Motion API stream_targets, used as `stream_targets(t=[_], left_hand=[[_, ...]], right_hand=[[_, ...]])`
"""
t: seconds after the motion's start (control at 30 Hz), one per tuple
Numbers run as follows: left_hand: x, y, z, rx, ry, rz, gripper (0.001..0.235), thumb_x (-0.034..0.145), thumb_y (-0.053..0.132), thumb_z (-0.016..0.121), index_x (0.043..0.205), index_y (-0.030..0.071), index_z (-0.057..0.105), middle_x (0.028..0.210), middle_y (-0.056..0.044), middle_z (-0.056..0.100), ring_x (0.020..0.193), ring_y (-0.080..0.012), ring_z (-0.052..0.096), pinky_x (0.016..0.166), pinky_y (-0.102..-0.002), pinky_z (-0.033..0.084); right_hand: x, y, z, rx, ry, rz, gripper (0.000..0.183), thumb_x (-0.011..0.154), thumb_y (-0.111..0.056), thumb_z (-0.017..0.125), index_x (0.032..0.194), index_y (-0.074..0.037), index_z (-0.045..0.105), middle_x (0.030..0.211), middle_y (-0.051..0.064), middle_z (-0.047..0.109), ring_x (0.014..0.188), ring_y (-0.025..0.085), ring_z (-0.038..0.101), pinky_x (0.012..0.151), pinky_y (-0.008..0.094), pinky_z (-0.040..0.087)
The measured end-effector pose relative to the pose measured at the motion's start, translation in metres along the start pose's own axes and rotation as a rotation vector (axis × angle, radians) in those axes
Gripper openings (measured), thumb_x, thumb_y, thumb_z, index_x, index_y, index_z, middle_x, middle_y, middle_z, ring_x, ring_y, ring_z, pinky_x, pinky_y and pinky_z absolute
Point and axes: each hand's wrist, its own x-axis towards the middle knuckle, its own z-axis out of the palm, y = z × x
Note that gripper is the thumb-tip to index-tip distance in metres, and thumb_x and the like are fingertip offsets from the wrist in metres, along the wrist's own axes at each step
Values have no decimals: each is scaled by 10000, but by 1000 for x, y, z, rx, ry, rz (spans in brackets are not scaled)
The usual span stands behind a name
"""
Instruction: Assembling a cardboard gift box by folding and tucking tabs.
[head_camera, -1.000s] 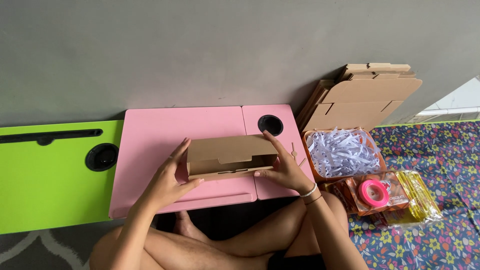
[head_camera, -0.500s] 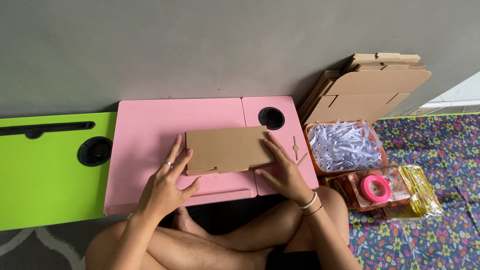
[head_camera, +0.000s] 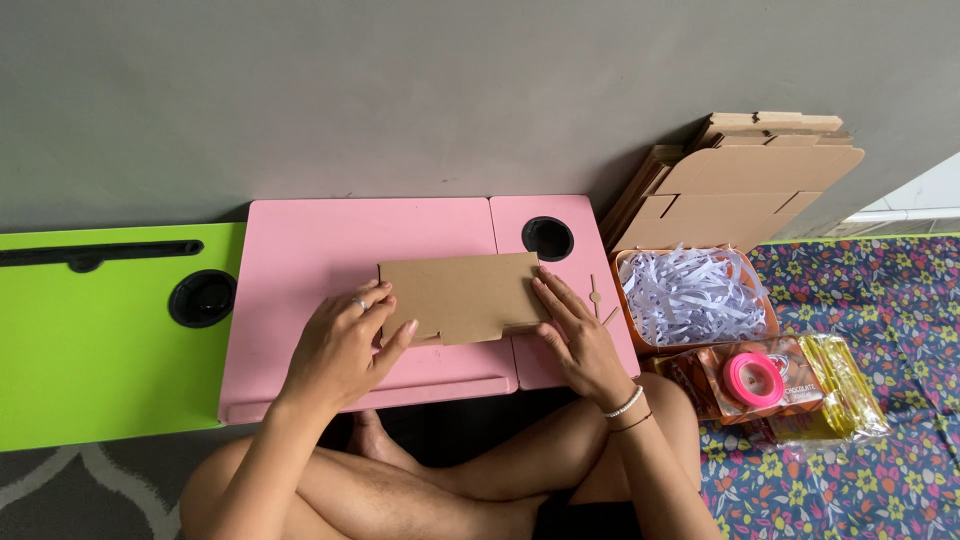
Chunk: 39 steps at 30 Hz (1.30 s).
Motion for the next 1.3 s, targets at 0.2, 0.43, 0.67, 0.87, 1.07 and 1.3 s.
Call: stream_targets(t=[0.2,0.43,0.67,0.87,1.07,1.3], left_hand=[[46,6,23,188,128,-42,147,936,321,620,919,190,685,925,-2,697,1042,-223,696,1083,-461,416],[56,13,21,-40,-217,-58,492,1029,300,423,1466,85,495,1452,-154,569,1428,-321,466,1213,-538,232],[56,10,24,51,-306,-23,546,1062,340,354,1536,75,416,1537,-145,491,1487,-310,378,1223,-534,187],[61,16,16,9,-358,-50,593,1069,378,333,1554,41,386,1593,-159,423,1519,-329,313,1230,-543,159],[62,16,19,63,-410,-47,659,1055,468,357,1571,57,360,1596,-164,411,1531,-338,286,1234,-550,133],[61,15,22,68,-416,-43,651,1046,470,369,1622,179,289,1561,-140,449,1504,-336,330,1211,-565,171]], right_hand=[[10,-9,2,11,77,45,373,1014,-225,566,1349,-68,605,1501,163,533,1372,445,507,1086,572,428],[28,-19,-9,-183,-12,145,391,927,-238,601,1300,-122,575,1496,125,502,1470,415,386,1117,607,346],[74,-22,13,-330,-71,74,671,1036,-513,519,1584,-148,387,1649,147,335,1557,380,206,1221,582,202],[76,-14,20,-359,-169,100,653,1027,-541,488,1575,-193,416,1583,113,432,1553,346,245,1224,503,271],[74,-11,18,-327,-151,34,640,1037,-525,499,1543,-135,456,1484,157,512,1530,357,290,1256,445,216],[73,-13,17,-311,-159,72,667,1030,-548,499,1567,-159,421,1475,140,498,1523,368,283,1211,481,301]])
